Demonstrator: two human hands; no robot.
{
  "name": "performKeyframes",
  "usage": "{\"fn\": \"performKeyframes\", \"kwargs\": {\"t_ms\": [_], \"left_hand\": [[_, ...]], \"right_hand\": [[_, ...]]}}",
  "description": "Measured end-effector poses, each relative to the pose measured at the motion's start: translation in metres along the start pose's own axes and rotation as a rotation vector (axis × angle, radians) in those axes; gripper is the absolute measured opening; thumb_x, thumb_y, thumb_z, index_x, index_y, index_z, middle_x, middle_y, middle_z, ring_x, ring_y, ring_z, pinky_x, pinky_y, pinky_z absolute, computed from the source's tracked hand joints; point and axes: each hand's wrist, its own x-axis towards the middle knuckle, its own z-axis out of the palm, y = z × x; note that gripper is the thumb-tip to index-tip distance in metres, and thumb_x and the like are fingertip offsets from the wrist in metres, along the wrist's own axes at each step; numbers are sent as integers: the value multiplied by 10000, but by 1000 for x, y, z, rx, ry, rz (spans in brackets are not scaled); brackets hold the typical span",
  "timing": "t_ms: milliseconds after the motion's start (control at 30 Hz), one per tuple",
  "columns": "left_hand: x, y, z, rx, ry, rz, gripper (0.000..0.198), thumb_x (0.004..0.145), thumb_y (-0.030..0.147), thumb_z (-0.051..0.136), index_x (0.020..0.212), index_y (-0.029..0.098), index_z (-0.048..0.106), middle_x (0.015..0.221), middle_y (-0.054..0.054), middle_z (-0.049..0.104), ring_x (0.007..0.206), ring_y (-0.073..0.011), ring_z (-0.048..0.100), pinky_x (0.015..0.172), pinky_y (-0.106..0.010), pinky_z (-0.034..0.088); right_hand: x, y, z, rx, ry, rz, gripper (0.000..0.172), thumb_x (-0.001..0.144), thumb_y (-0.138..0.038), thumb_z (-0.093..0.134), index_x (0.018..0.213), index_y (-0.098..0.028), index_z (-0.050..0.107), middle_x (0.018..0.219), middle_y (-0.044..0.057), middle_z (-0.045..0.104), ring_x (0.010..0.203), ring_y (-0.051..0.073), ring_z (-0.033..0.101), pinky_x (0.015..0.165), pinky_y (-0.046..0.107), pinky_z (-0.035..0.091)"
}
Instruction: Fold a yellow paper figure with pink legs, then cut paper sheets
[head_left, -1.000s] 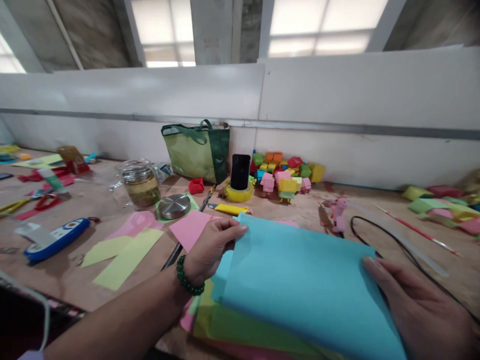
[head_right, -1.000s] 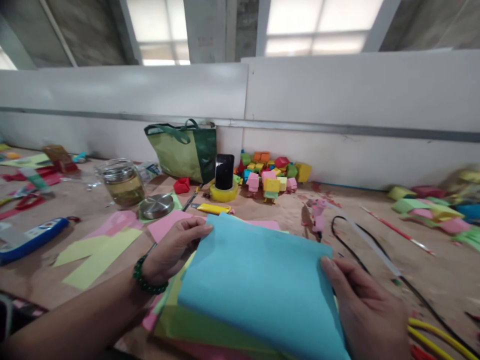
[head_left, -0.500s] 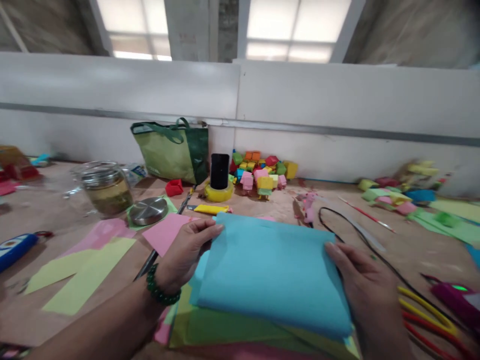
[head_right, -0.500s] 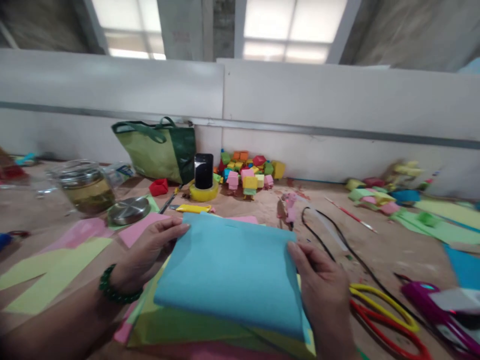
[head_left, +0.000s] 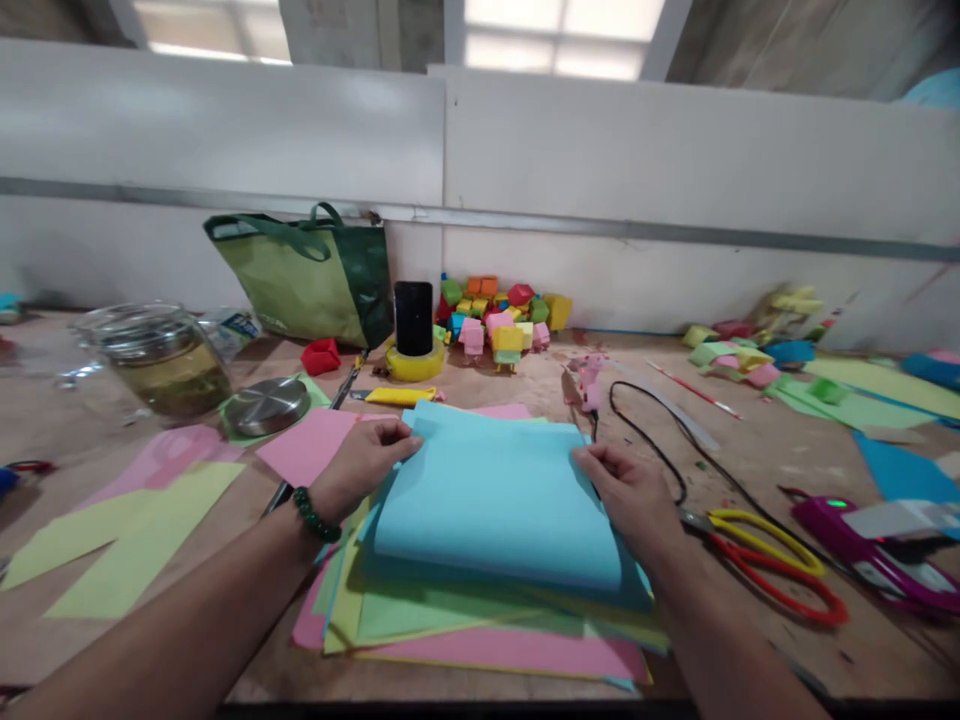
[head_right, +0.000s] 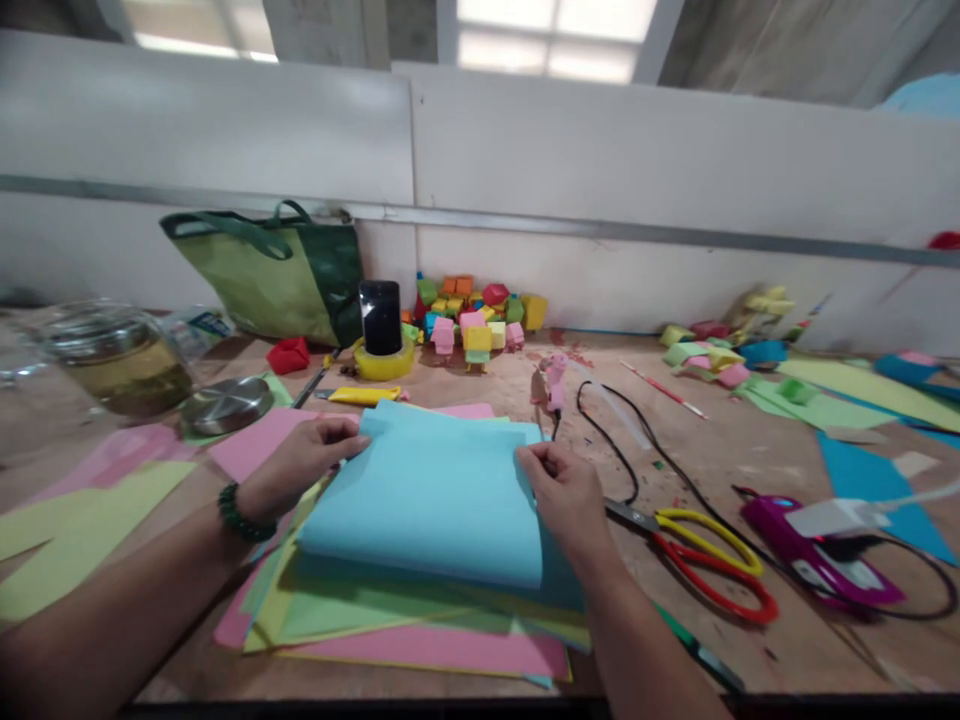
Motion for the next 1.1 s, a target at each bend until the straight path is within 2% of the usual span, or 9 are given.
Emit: {"fn": "performKeyframes", "kwargs": {"t_ms": [167, 367, 567, 700, 833, 933, 1000, 1100], "left_hand": [[-4, 0, 0, -186, -15, -140, 314, 571, 371, 785, 688, 154, 591, 654, 44, 499, 582, -84, 429, 546, -194, 313], [-4, 3, -1, -370, -36, -194, 289, 571, 317, 801, 704, 163, 596, 702, 29, 518, 629, -84, 454, 582, -201, 328], [-5, 3, 0, -360, -18, -89, 258, 572, 330, 796, 641, 155, 620, 647, 24, 534, 613, -93, 457, 595, -218, 330], [-11, 10, 1, -326, 18, 53, 235, 604, 323, 779, 598, 144, 627, 593, 28, 515, 587, -87, 421, 590, -223, 319], [-15, 15, 0, -343, 16, 179, 233, 644, 310, 763, 576, 140, 618, 584, 31, 510, 604, -89, 436, 611, -220, 339], [-16, 14, -1, -372, 9, 131, 233, 622, 327, 780, 615, 142, 638, 605, 29, 527, 611, -91, 447, 610, -217, 350], [-16, 13, -1, -367, 9, 85, 243, 612, 337, 787, 647, 144, 643, 628, 27, 531, 615, -91, 447, 593, -208, 349], [-17, 12, -1, -322, -3, 69, 277, 632, 338, 775, 583, 152, 576, 586, 44, 452, 572, -80, 383, 532, -191, 325]], "right_hand": [[1, 7, -2, 36, 54, -16, 278, 725, -468, 649, 703, -190, 645, 559, -34, 470, 534, 119, 406, 496, 232, 326], [7, 13, -8, -11, 134, 91, 388, 600, -522, 702, 768, -172, 694, 574, -21, 551, 522, 120, 446, 471, 226, 350], [5, -3, -6, -78, 203, 76, 349, 561, -509, 694, 690, -185, 688, 563, -10, 580, 543, 145, 485, 492, 244, 381], [-5, -18, -5, -93, 281, 14, 307, 620, -487, 664, 720, -197, 677, 623, 5, 612, 580, 171, 510, 524, 269, 425], [-9, -18, -4, -57, 371, -46, 270, 621, -475, 657, 694, -215, 652, 632, 5, 610, 607, 191, 541, 545, 284, 458], [-7, -10, -4, 4, 400, -68, 266, 596, -453, 694, 676, -202, 663, 635, 16, 625, 616, 199, 560, 544, 289, 465], [-7, -5, -5, 28, 372, -115, 275, 628, -453, 699, 692, -186, 679, 627, 16, 619, 595, 181, 541, 533, 278, 449], [-9, 0, -6, 78, 294, -171, 270, 706, -446, 676, 717, -176, 684, 612, 1, 591, 573, 143, 506, 523, 246, 429]]}}
